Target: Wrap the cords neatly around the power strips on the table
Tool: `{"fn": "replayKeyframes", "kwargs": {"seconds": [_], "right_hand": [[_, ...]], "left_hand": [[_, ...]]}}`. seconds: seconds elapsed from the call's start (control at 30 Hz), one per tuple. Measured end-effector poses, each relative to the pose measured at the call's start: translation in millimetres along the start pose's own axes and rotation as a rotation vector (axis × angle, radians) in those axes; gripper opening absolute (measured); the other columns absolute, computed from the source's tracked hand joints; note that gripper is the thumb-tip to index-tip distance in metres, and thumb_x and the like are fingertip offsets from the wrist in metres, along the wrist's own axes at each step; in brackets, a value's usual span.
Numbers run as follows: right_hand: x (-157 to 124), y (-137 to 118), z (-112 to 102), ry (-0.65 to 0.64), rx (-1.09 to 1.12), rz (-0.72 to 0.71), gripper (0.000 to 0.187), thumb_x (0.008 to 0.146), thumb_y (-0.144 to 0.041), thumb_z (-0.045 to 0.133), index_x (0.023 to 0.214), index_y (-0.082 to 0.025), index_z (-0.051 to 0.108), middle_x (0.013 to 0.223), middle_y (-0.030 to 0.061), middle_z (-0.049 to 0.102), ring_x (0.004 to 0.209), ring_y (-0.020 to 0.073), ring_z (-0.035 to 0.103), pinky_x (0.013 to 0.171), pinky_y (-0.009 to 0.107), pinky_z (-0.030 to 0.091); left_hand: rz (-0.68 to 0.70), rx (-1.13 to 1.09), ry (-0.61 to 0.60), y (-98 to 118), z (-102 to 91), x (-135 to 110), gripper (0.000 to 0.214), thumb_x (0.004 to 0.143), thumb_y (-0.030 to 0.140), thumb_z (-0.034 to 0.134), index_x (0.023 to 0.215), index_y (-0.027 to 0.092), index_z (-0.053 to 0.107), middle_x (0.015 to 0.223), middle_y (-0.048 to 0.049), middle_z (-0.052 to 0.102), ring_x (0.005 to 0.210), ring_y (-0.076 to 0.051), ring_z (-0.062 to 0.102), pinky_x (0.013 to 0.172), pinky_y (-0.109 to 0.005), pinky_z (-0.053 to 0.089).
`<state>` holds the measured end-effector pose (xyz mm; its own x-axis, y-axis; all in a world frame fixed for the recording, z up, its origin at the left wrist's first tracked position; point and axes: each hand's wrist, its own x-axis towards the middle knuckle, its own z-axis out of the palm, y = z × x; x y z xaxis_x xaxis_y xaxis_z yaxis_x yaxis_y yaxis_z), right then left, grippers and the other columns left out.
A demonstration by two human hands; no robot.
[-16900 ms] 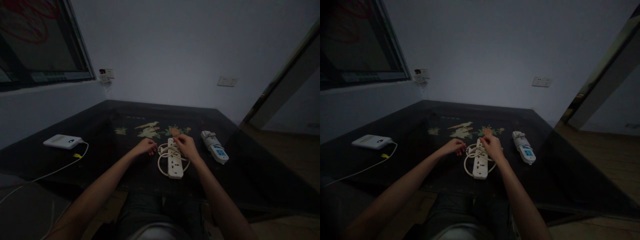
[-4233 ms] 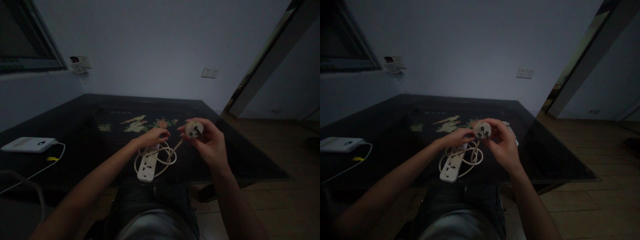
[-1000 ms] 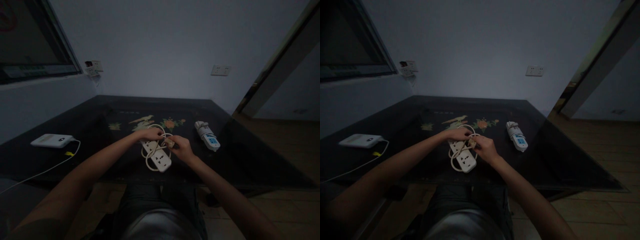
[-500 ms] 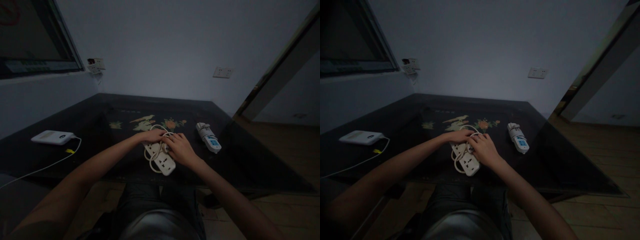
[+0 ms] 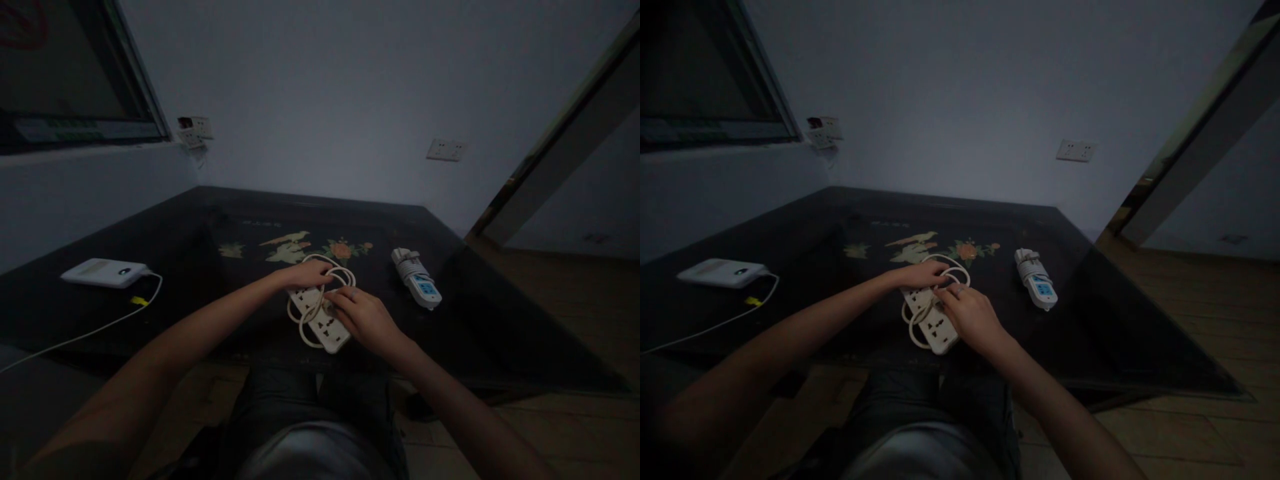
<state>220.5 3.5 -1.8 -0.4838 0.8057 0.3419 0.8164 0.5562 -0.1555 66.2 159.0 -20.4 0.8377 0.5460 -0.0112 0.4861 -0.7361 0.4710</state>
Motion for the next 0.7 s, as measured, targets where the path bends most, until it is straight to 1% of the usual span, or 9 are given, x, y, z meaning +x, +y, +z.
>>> {"fn": "replayKeyframes", "kwargs": {"seconds": [0.13,0.27,0.4,0.47,0.5,0.57,0.63,0.67,0.7], "right_hand": [[14,10,1,0.052,-0.088,0.097,0.031,0.089,-0.016,0.055,0.120,-0.019,0.058,0.106,0.0091,0.067,0.099,0.0231,0.061,0.083,0.034,0.046],[22,12,2,0.012,-0.173,0.152,0.022,0.088,-0.018,0.058,0.109,-0.019,0.064,0.098,0.0079,0.070,0.096,0.0250,0.060,0.082,0.037,0.041],[22,7,-2,-0.061,-0.192,0.128,0.017,0.088,-0.018,0.057,0.100,-0.019,0.069,0.097,0.0090,0.070,0.097,0.0267,0.058,0.080,0.038,0.040],[21,11,-5,-0.082,-0.106,0.086,0.019,0.088,-0.017,0.056,0.101,-0.019,0.069,0.101,0.0093,0.070,0.098,0.0261,0.058,0.081,0.038,0.042],[19,16,-7,-0.061,-0.020,0.071,0.021,0.087,-0.016,0.056,0.103,-0.019,0.069,0.103,0.0090,0.069,0.099,0.0248,0.058,0.082,0.037,0.043],[15,34,-8,0.078,0.196,0.090,0.024,0.087,-0.016,0.053,0.105,-0.020,0.068,0.104,0.0078,0.069,0.097,0.0213,0.060,0.083,0.034,0.045],[9,58,-4,0.297,0.371,0.215,0.027,0.087,-0.016,0.047,0.104,-0.019,0.068,0.099,0.0069,0.069,0.090,0.0193,0.062,0.080,0.033,0.048],[6,70,-1,0.371,0.407,0.292,0.030,0.086,-0.014,0.043,0.103,-0.019,0.068,0.097,0.0068,0.069,0.088,0.0192,0.063,0.079,0.033,0.049],[3,80,4,0.383,0.418,0.339,0.034,0.082,-0.009,0.042,0.100,-0.018,0.069,0.094,0.0069,0.069,0.086,0.0195,0.063,0.079,0.034,0.049]], "left_hand": [[0.030,-0.038,0.027,-2,0.1,-1,0.031,0.086,0.036,0.043,0.101,0.014,0.061,0.100,-0.0078,0.067,0.087,-0.018,0.059,0.073,-0.025,0.042],[0.040,-0.056,0.048,-1,0.1,-1,0.029,0.084,0.032,0.043,0.097,0.014,0.061,0.095,-0.0072,0.067,0.084,-0.018,0.059,0.072,-0.025,0.042],[0.070,-0.062,0.063,3,1.5,-3,0.027,0.083,0.030,0.043,0.096,0.014,0.061,0.091,-0.0061,0.066,0.081,-0.017,0.058,0.070,-0.025,0.041],[0.080,-0.060,0.069,6,2.5,-4,0.027,0.083,0.031,0.044,0.094,0.014,0.061,0.088,-0.0056,0.066,0.079,-0.017,0.057,0.069,-0.026,0.040],[0.083,-0.059,0.073,7,3.0,-4,0.026,0.083,0.030,0.044,0.094,0.014,0.061,0.088,-0.0055,0.065,0.078,-0.017,0.057,0.068,-0.026,0.040],[0.082,-0.057,0.085,7,3.9,-6,0.026,0.083,0.031,0.044,0.094,0.015,0.061,0.088,-0.0055,0.065,0.077,-0.017,0.057,0.068,-0.026,0.040],[0.074,-0.055,0.098,8,4.6,-6,0.026,0.084,0.032,0.044,0.094,0.015,0.060,0.086,-0.0053,0.065,0.075,-0.016,0.056,0.067,-0.026,0.039],[0.069,-0.056,0.101,7,4.9,-7,0.026,0.084,0.033,0.043,0.093,0.015,0.060,0.084,-0.0050,0.064,0.074,-0.016,0.056,0.066,-0.025,0.039],[0.066,-0.056,0.102,7,5.1,-7,0.026,0.084,0.033,0.043,0.092,0.015,0.060,0.081,-0.0047,0.064,0.072,-0.015,0.056,0.065,-0.025,0.039]]}}
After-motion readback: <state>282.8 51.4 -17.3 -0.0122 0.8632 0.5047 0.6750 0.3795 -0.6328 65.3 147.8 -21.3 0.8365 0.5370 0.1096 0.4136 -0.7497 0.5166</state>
